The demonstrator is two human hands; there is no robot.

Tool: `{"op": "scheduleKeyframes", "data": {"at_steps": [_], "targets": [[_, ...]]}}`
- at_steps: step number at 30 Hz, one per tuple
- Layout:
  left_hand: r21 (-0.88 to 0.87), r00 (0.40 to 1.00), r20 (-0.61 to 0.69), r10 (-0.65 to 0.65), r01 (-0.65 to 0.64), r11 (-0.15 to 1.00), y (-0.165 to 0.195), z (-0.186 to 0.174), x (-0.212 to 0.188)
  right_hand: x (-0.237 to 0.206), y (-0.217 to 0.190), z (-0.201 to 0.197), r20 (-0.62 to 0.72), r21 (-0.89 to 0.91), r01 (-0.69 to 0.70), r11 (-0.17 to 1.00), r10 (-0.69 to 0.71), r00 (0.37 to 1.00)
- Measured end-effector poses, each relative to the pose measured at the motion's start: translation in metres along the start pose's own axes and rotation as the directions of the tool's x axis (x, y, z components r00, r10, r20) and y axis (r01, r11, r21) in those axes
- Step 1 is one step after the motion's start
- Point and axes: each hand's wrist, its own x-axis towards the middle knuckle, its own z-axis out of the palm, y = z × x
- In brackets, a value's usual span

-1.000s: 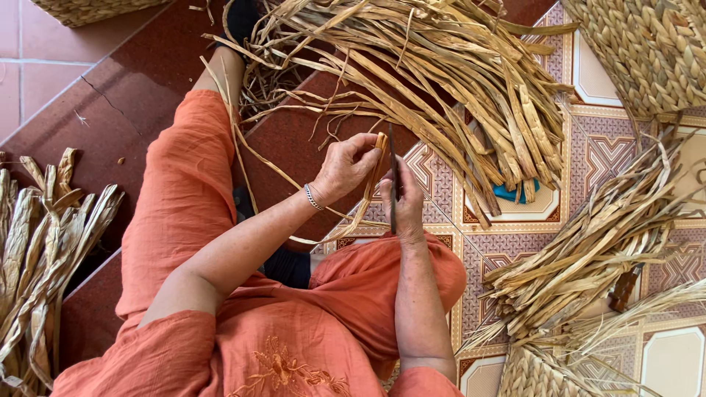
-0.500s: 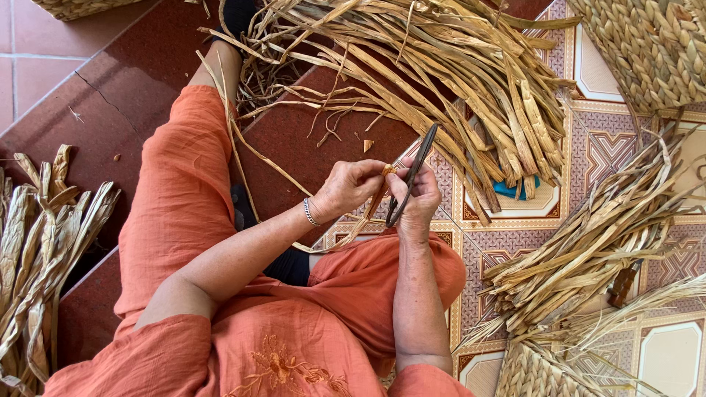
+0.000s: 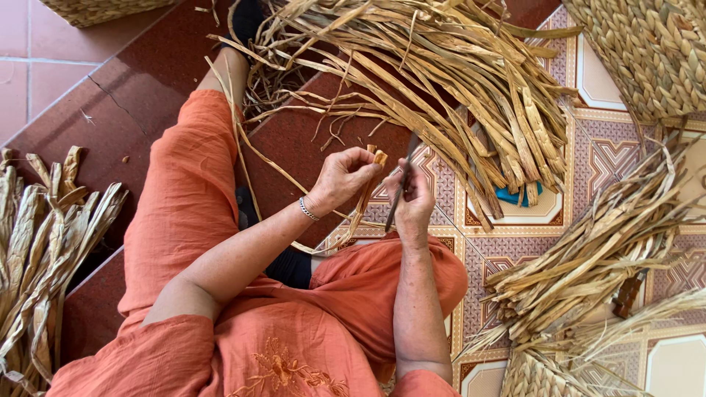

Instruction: The person sits on a tiled floor and uses shears to trim and split dried plant strips. They repeatedly pick up strips, cut off ends, and separate them into thinner strands, placing the processed pieces into a pile.

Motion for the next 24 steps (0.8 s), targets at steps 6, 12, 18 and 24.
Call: {"op": "scheduleKeyframes", "data": {"at_steps": [6, 12, 18, 24], "targets": [[-0.180, 0.999, -0.037, 0.019, -0.025, 0.983, -0.010, -0.015, 0.008, -0.005, -0.017, 0.008, 0.206, -0.489, 0.289, 0.823, -0.212, 0.955], [-0.174, 1.000, -0.017, -0.004, 0.001, 0.985, -0.005, -0.015, 0.005, -0.009, -0.026, 0.008, 0.223, -0.530, 0.269, 0.804, -0.174, 0.959], [-0.103, 0.998, 0.008, -0.066, 0.066, 0.992, -0.006, -0.016, 0.006, -0.009, -0.010, 0.010, 0.262, -0.526, 0.345, 0.778, -0.237, 0.935], [-0.067, 0.998, 0.025, -0.057, 0.058, 0.996, -0.012, -0.019, 0.005, -0.014, 0.006, 0.010, 0.285, -0.614, 0.382, 0.690, -0.258, 0.923]]}}
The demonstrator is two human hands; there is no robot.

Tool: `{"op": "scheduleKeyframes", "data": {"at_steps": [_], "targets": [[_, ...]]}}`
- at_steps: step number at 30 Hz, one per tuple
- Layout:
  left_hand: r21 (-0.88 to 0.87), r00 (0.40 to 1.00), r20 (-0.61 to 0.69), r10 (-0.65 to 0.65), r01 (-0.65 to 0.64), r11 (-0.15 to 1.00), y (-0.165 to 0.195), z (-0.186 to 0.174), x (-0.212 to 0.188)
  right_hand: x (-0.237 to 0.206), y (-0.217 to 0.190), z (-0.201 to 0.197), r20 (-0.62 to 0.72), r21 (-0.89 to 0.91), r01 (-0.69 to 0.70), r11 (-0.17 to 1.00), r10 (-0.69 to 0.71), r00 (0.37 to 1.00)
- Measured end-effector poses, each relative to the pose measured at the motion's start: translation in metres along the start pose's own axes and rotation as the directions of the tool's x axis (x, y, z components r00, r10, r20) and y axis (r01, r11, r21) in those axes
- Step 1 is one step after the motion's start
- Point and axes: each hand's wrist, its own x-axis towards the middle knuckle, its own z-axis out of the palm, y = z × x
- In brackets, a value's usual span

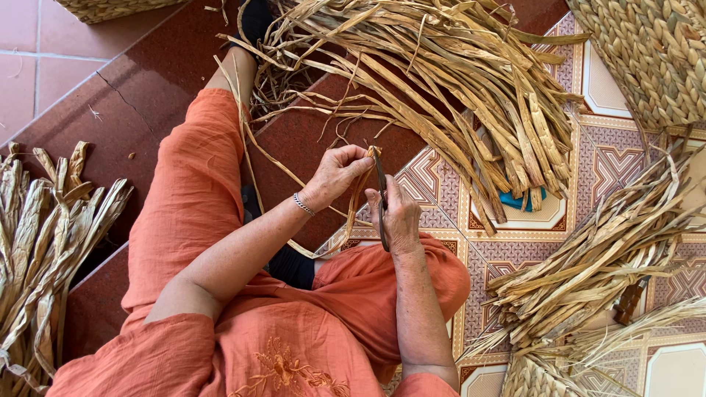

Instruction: The person sits on a tiled floor and uses shears to trim and split dried plant strips. They repeatedly pick up strips, cut off ends, and separate them into thinner strands, placing the processed pieces into a pile.

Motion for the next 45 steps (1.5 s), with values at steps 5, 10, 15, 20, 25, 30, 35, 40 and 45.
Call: {"op": "scheduleKeyframes", "data": {"at_steps": [5, 10, 15, 20, 25, 30, 35, 40, 45], "targets": [[-0.019, 1.000, 0.003, -0.023, 0.023, 1.000, -0.001, -0.002, 0.001, 0.005, 0.000, 0.001, 0.048, -0.025, -0.050, 0.998, 0.051, 0.998], [0.040, 0.997, 0.074, -0.021, 0.018, 0.999, 0.000, 0.000, -0.001, 0.005, -0.003, 0.000, -0.122, -0.026, 0.126, 0.992, -0.129, 0.984], [0.045, 0.998, 0.064, -0.029, 0.026, 0.999, 0.004, 0.003, -0.003, 0.001, 0.008, 0.009, -0.026, -0.040, -0.023, 0.999, 0.022, 0.999], [0.097, 0.995, -0.056, 0.077, -0.072, 0.993, 0.014, 0.007, 0.009, 0.002, 0.038, -0.005, -0.094, 0.472, -0.323, 0.820, 0.411, 0.907], [0.154, 0.887, 0.057, 0.459, -0.462, 0.873, 0.008, 0.043, 0.030, 0.004, 0.059, -0.045, -0.421, 0.788, -0.066, 0.612, 0.614, 0.668], [0.698, 0.893, 0.448, -0.042, -0.320, 0.641, -0.038, 0.077, 0.001, -0.005, 0.066, -0.059, -0.541, 0.775, -0.035, 0.631, 0.691, 0.480], [0.743, 0.848, 0.530, -0.027, -0.448, 0.497, -0.076, 0.061, -0.029, -0.001, 0.073, -0.039, -0.273, 0.756, -0.192, 0.626, 0.568, 0.777], [0.606, 0.878, 0.475, -0.062, -0.275, 0.746, -0.053, 0.021, 0.003, 0.007, 0.067, -0.012, 0.109, 0.184, -0.560, 0.808, 0.549, 0.829], [0.878, 0.983, 0.004, 0.182, -0.091, 0.471, -0.009, -0.027, 0.053, 0.010, 0.074, 0.001, 0.187, -0.125, -0.569, 0.813, 0.582, 0.791]]}}
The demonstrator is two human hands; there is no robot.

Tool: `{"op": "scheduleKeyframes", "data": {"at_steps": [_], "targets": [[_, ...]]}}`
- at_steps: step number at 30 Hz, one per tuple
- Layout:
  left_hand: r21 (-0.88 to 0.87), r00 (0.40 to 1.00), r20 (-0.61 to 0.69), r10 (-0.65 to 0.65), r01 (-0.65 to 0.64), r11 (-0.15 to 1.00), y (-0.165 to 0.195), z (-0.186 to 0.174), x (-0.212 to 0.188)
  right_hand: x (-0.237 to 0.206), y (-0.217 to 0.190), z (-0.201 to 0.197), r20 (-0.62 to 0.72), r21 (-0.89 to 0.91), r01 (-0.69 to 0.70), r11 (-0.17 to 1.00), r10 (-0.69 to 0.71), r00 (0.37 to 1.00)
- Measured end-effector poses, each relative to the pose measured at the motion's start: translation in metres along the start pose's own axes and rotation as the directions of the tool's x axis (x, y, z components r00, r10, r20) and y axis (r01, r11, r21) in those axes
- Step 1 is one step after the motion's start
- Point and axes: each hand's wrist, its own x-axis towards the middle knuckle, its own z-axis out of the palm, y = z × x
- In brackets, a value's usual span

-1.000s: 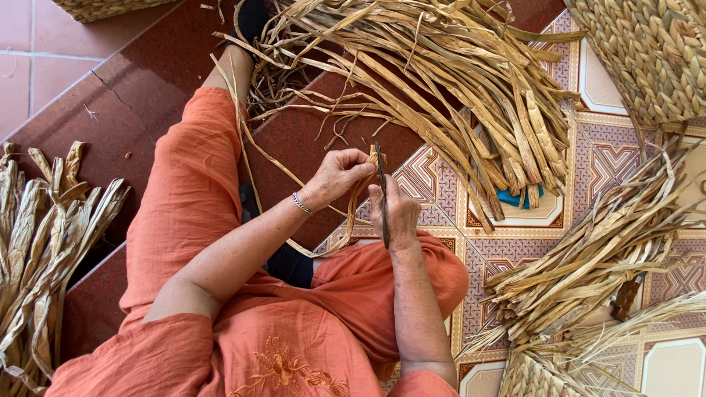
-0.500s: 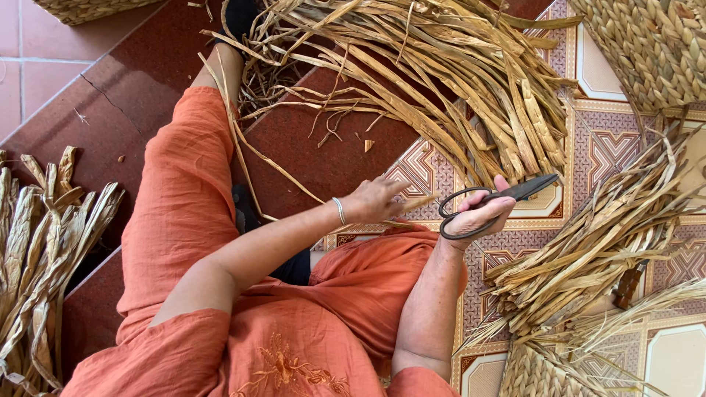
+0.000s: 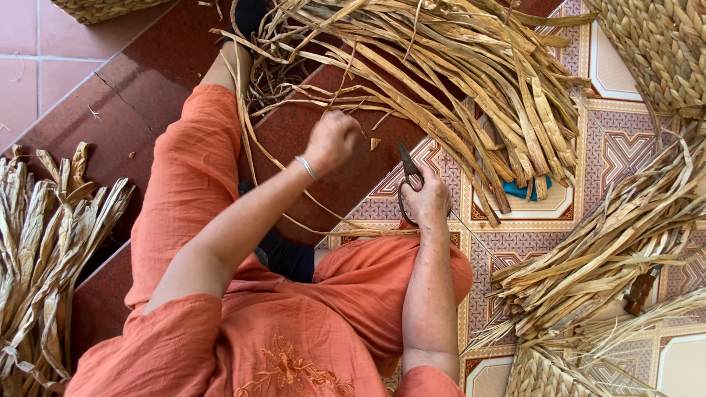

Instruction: The person sits on a tiled floor and uses shears to trim and split dried plant strips. They repeatedly pick up strips, cut off ends, and separate them into thinner strands, placing the processed pieces into a pile.

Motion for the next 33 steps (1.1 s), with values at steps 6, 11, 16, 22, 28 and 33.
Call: {"op": "scheduleKeyframes", "data": {"at_steps": [6, 11, 16, 22, 28, 33], "targets": [[0.371, 0.992, -0.024, 0.125, -0.107, 0.922, -0.012, -0.030, 0.031, 0.007, 0.015, 0.007, 0.018, 0.005, -0.049, 0.999, 0.049, 0.999], [0.521, 0.956, -0.054, 0.288, -0.219, 0.825, -0.005, -0.020, 0.035, 0.006, 0.012, 0.010, 0.067, 0.005, -0.076, 0.997, 0.075, 0.995], [0.478, 0.972, -0.094, 0.217, -0.147, 0.866, 0.012, -0.010, 0.047, 0.005, 0.006, 0.014, 0.108, -0.052, -0.067, 0.996, 0.072, 0.992], [0.380, 0.920, -0.081, 0.383, -0.327, 0.865, 0.020, -0.014, 0.026, 0.003, 0.006, 0.021, 0.114, -0.088, -0.011, 0.996, 0.021, 0.993], [0.240, 0.825, -0.262, 0.501, -0.447, 0.862, 0.012, -0.028, -0.015, -0.001, -0.016, 0.017, 0.170, -0.175, -0.098, 0.980, 0.128, 0.977], [0.223, 0.863, -0.271, 0.427, -0.376, 0.900, 0.002, -0.045, -0.036, -0.004, -0.019, 0.025, 0.239, -0.273, -0.101, 0.957, 0.169, 0.956]]}}
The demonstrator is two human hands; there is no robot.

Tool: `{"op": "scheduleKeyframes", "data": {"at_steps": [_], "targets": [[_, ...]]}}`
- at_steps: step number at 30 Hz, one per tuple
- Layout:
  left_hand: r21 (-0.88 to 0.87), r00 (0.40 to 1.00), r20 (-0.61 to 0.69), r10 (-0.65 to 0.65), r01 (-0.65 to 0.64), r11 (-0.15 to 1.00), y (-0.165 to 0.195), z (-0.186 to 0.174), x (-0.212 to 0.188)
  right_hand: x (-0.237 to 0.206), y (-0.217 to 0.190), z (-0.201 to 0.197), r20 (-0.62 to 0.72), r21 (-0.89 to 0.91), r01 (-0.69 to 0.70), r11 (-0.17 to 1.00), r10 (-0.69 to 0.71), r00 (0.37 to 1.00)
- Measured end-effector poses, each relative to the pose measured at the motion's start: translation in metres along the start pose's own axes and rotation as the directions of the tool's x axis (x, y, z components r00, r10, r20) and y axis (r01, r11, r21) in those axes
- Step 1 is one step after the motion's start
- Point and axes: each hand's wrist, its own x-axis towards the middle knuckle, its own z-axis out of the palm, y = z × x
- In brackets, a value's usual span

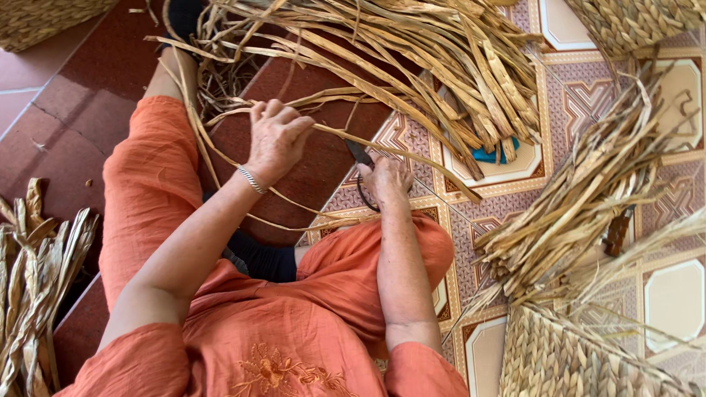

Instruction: The person sits on a tiled floor and uses shears to trim and split dried plant strips. They repeatedly pick up strips, cut off ends, and separate them into thinner strands, placing the processed pieces into a pile.

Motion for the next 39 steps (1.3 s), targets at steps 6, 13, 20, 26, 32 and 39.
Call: {"op": "scheduleKeyframes", "data": {"at_steps": [6, 13, 20, 26, 32, 39], "targets": [[-0.062, 0.998, 0.034, 0.046, -0.044, 0.997, 0.002, -0.027, -0.018, 0.003, 0.023, 0.004, -0.151, 0.876, 0.028, 0.481, 0.218, 0.964], [0.042, 0.980, 0.184, 0.080, -0.089, 0.995, -0.009, -0.037, -0.037, -0.010, 0.047, -0.038, -0.308, 0.779, 0.373, -0.504, 0.210, 0.928], [0.447, 0.804, 0.573, -0.159, -0.144, 0.883, -0.031, -0.055, -0.048, -0.010, 0.051, -0.037, -0.420, 0.832, 0.493, -0.253, 0.295, 0.859], [-0.152, 0.911, 0.406, 0.066, -0.005, 0.988, 0.007, -0.036, -0.009, -0.024, -0.021, -0.018, -0.366, 0.930, 0.365, -0.042, -0.016, 0.931], [-0.517, 0.972, 0.205, -0.113, 0.206, 0.831, 0.061, -0.006, 0.035, -0.043, -0.050, -0.010, -0.370, 0.894, 0.436, 0.105, -0.376, 0.850], [-0.552, 0.981, 0.149, -0.123, 0.186, 0.813, 0.062, -0.016, 0.028, -0.039, -0.035, -0.013, -0.453, 0.855, 0.494, 0.161, -0.235, 0.860]]}}
